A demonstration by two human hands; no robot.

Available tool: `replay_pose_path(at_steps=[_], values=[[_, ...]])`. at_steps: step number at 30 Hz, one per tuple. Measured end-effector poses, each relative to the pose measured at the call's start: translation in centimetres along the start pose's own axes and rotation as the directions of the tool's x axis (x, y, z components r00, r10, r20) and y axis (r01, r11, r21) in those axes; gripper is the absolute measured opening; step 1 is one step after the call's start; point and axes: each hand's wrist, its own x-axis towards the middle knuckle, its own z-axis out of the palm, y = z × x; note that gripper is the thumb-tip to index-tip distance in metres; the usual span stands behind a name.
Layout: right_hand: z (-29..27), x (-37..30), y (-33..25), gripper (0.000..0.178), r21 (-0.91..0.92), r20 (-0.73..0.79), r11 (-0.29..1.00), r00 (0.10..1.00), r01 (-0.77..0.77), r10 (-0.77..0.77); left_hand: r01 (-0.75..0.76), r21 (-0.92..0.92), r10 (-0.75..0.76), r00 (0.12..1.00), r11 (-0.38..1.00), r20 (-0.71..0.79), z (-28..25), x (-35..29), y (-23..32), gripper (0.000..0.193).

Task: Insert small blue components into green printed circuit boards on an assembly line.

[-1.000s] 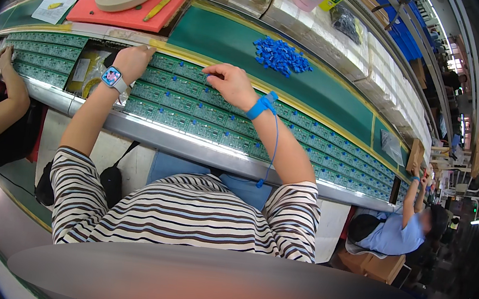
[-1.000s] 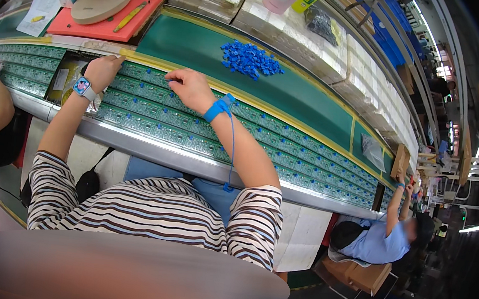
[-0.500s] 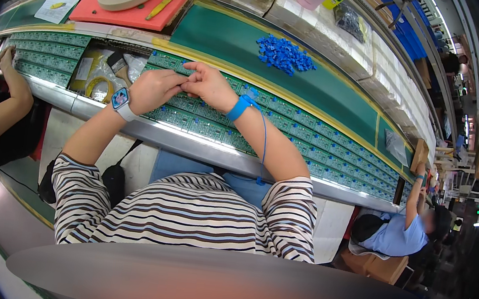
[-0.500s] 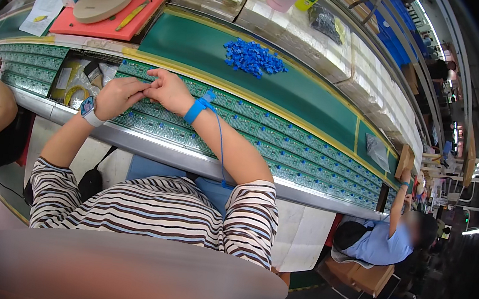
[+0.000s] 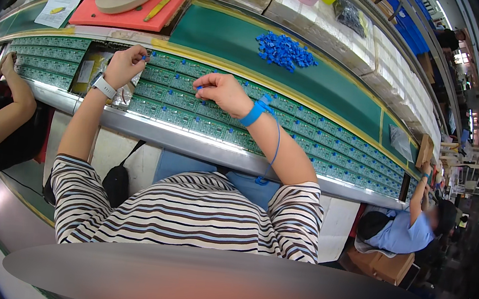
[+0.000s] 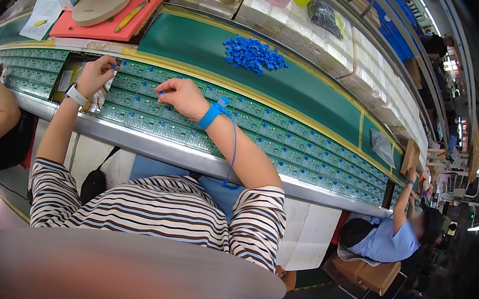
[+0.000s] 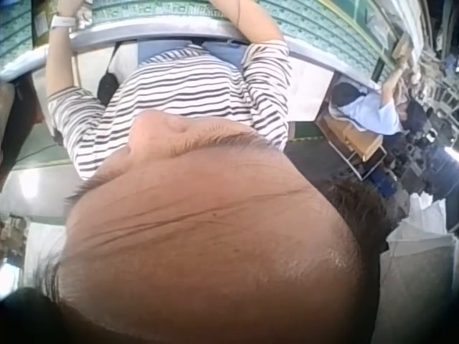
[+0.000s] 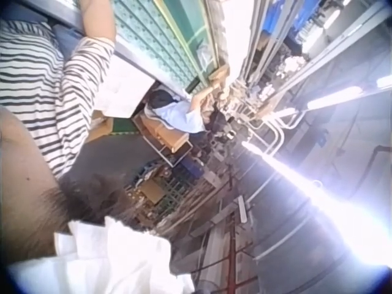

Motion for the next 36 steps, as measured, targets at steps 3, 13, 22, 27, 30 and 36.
replay_pose_path(at_steps=[3, 13, 22, 27, 30, 36], values=[[0.0, -0.4, -0.4, 0.017, -0.021, 0.022, 0.999, 0.999, -0.032, 0.033, -0.012, 0.124, 0.006, 0.999, 0.992, 0.046, -0.4, -0.1, 0.2, 0.018], [0.3, -0.6, -0.6, 0.016, -0.141, 0.051, 0.99, 0.998, 0.029, -0.022, -0.197, 0.216, 0.189, 0.98, 0.956, 0.056, -0.2, -1.1, -1.4, 0.02], [0.2, -0.7, -0.5, 0.016, -0.154, 0.05, 0.988, 0.998, 0.03, -0.022, -0.245, 0.258, 0.236, 0.97, 0.935, 0.066, 0.2, -0.9, -2.2, 0.022], [0.1, -0.7, -0.6, 0.016, -0.163, 0.052, 0.986, 0.999, 0.026, -0.018, -0.242, 0.251, 0.233, 0.97, 0.937, 0.065, 0.1, -0.9, -2.3, 0.021], [0.1, -0.7, -0.4, 0.016, -0.162, 0.052, 0.986, 0.998, 0.028, -0.02, -0.226, 0.25, 0.217, 0.974, 0.942, 0.062, 0.1, -1.0, -2.1, 0.021], [0.1, -0.5, -0.2, 0.015, -0.158, 0.055, 0.987, 0.998, 0.015, -0.006, -0.201, 0.236, 0.193, 0.979, 0.951, 0.059, 0.2, -1.0, -2.1, 0.021]])
